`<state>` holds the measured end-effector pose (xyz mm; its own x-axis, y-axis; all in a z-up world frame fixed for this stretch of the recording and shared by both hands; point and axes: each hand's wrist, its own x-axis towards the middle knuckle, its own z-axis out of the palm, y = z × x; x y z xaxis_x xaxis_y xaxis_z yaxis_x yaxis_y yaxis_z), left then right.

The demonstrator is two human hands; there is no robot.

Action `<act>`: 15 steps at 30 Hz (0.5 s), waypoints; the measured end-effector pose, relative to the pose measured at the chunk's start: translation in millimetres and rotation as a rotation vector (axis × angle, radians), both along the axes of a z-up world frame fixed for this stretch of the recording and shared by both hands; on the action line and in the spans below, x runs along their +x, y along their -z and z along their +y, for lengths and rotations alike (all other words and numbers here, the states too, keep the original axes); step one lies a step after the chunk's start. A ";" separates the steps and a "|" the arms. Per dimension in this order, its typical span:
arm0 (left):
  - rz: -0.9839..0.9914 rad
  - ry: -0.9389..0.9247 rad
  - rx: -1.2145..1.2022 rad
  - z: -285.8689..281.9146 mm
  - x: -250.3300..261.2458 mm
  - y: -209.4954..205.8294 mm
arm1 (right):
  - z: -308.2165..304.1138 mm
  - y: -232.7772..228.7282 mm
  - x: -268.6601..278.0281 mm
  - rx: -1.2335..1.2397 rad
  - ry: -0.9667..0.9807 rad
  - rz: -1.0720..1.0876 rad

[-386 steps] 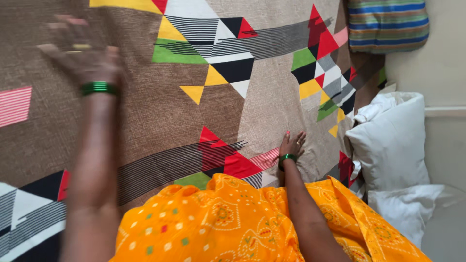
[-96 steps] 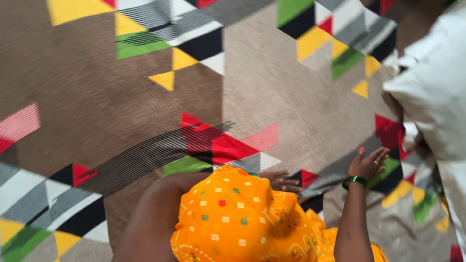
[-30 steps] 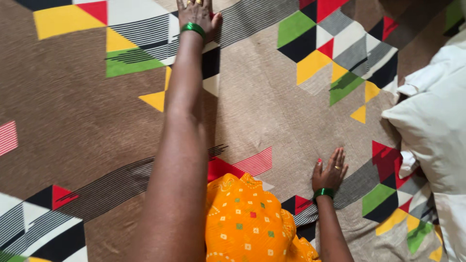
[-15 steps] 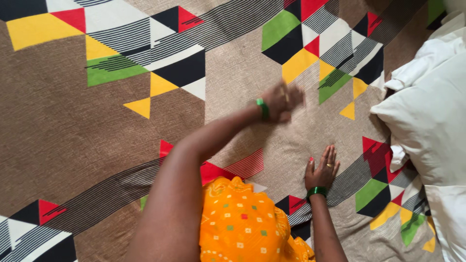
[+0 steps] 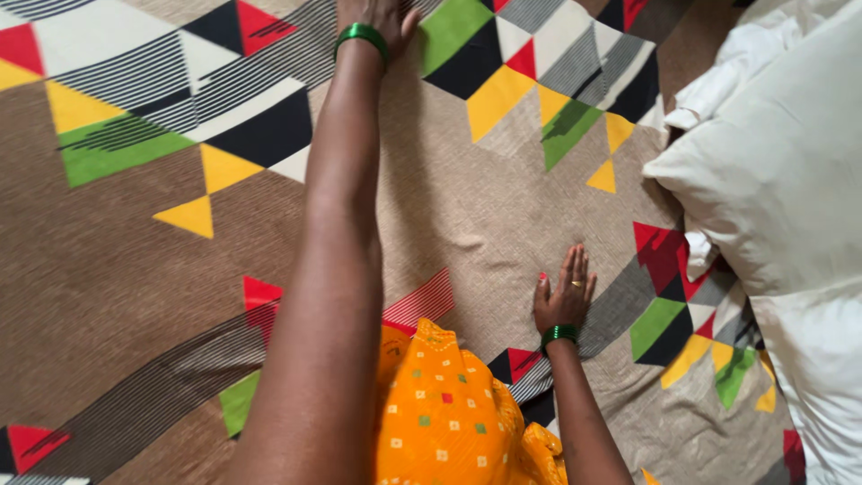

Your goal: The person smooths out a patterned bedsheet across a bed using their hands.

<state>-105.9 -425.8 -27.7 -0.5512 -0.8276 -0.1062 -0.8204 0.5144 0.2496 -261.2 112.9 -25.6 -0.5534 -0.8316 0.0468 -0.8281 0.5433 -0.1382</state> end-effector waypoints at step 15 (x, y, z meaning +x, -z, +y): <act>0.086 0.971 -0.008 289.8 -55.5 -25.0 | -1.9 -9.2 -0.2 0.063 0.054 -0.039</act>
